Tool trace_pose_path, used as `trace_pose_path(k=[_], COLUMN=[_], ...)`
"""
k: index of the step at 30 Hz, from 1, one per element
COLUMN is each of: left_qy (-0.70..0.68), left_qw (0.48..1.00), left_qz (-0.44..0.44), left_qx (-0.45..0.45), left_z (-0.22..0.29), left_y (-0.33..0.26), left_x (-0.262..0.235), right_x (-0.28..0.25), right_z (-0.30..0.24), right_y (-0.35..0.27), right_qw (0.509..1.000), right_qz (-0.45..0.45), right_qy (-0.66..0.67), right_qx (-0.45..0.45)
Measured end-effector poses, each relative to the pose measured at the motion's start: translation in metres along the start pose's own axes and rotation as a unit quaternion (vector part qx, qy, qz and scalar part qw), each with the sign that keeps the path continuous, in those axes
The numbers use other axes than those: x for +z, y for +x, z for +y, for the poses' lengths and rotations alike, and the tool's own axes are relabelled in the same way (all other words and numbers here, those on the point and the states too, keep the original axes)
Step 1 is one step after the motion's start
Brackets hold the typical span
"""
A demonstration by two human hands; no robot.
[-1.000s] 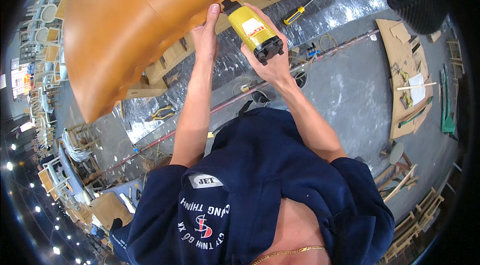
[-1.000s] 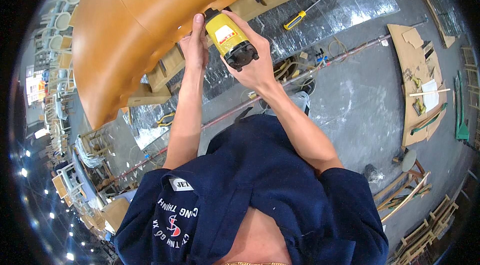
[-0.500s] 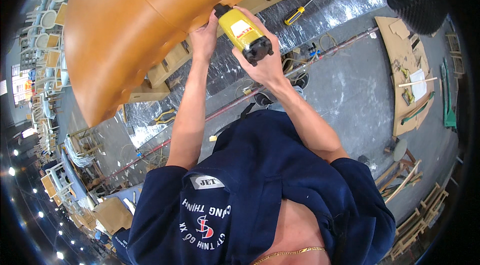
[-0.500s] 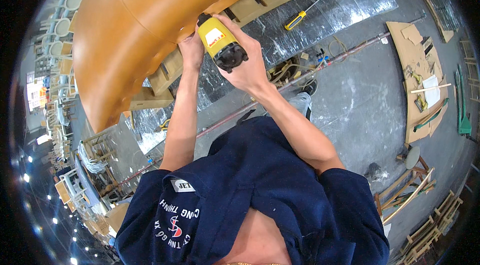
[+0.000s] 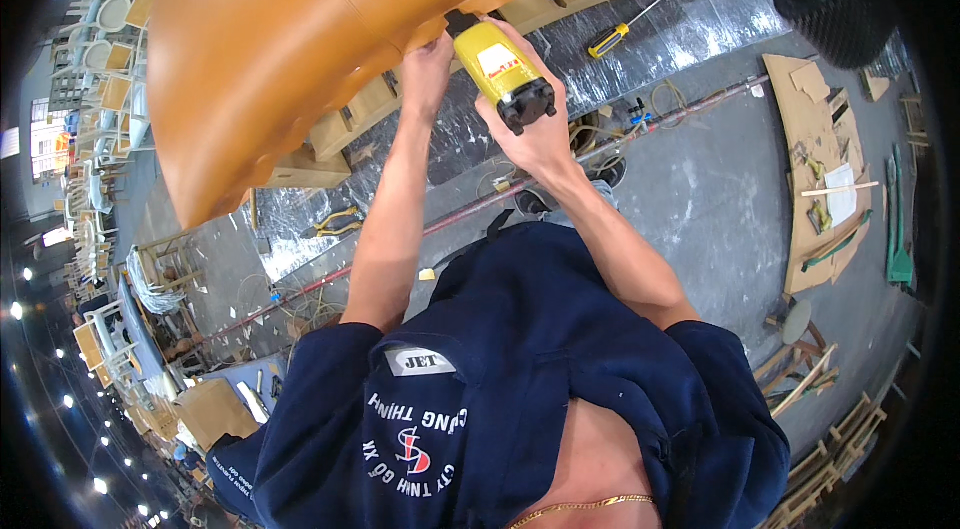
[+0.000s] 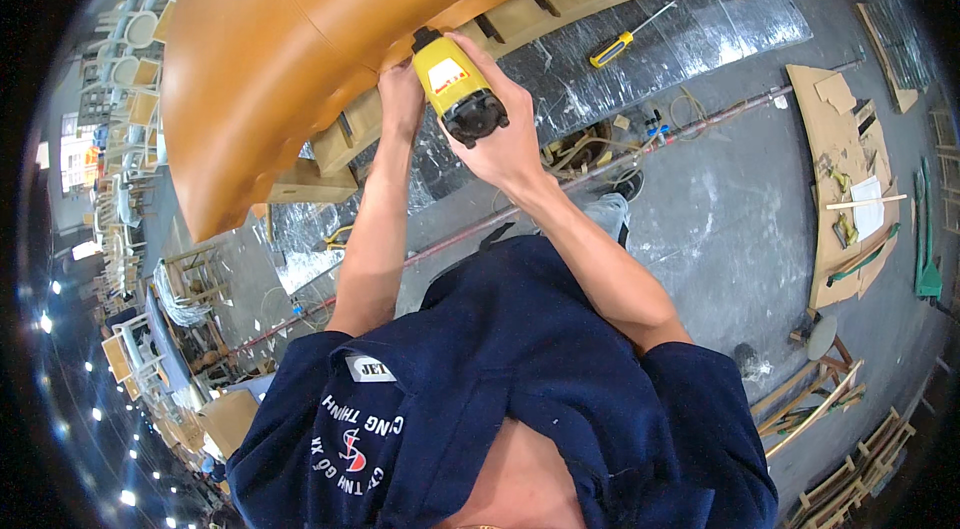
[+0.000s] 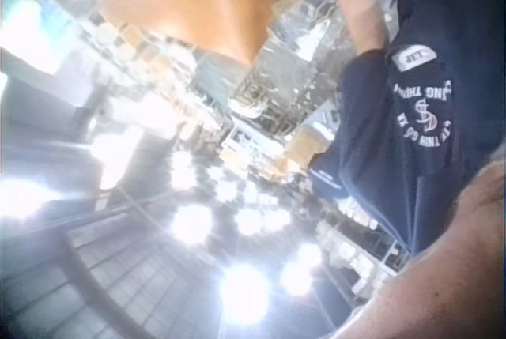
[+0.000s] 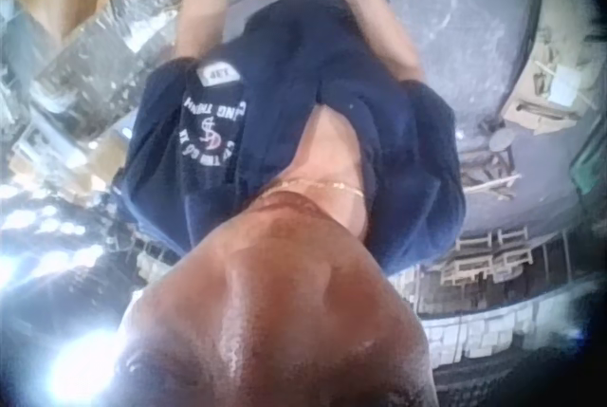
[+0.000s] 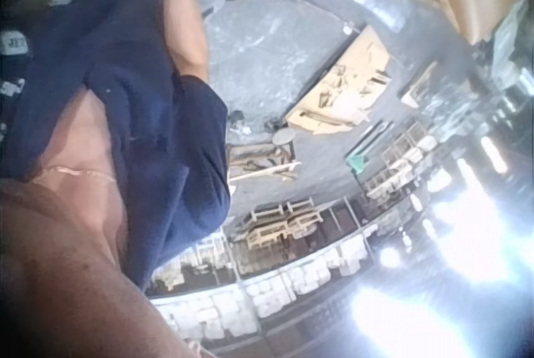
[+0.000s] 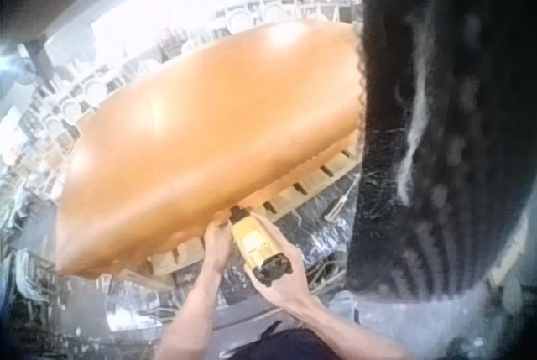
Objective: The person stretches and smooths a tan leather cover over a curved wooden chair back. They use a yellow pneumatic staple gun to fasten the leather to the underside of the frame, working along the edges and corners.
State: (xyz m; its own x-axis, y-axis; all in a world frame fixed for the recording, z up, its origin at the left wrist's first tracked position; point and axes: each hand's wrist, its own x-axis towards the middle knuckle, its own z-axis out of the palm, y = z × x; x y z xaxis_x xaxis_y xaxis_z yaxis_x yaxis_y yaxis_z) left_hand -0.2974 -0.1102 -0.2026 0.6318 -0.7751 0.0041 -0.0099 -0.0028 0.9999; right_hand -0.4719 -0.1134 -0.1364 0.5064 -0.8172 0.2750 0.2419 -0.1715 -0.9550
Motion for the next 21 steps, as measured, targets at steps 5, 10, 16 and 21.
trace_pose_path(k=[5, 10, 16, 21], left_qy=[-0.09, -0.024, -0.115, -0.392], left_qw=[0.996, 0.998, 0.992, 0.917], left_qz=[0.009, 0.016, 0.02, 0.057], left_qx=[0.009, 0.057, 0.038, 0.044], left_z=[-0.006, -0.001, -0.013, 0.03], left_y=[-0.008, -0.014, -0.017, -0.057], left_x=[-0.012, -0.013, -0.024, -0.016], right_x=[0.008, 0.013, 0.008, -0.022], right_z=[0.005, 0.007, -0.001, 0.013], right_y=[-0.003, -0.003, -0.004, -0.01], right_qw=[0.994, 0.996, 1.0, 0.998], right_qz=[0.024, 0.028, -0.02, -0.015], right_qy=[-0.054, -0.038, -0.018, -0.064], right_qx=[-0.092, -0.077, 0.003, -0.023])
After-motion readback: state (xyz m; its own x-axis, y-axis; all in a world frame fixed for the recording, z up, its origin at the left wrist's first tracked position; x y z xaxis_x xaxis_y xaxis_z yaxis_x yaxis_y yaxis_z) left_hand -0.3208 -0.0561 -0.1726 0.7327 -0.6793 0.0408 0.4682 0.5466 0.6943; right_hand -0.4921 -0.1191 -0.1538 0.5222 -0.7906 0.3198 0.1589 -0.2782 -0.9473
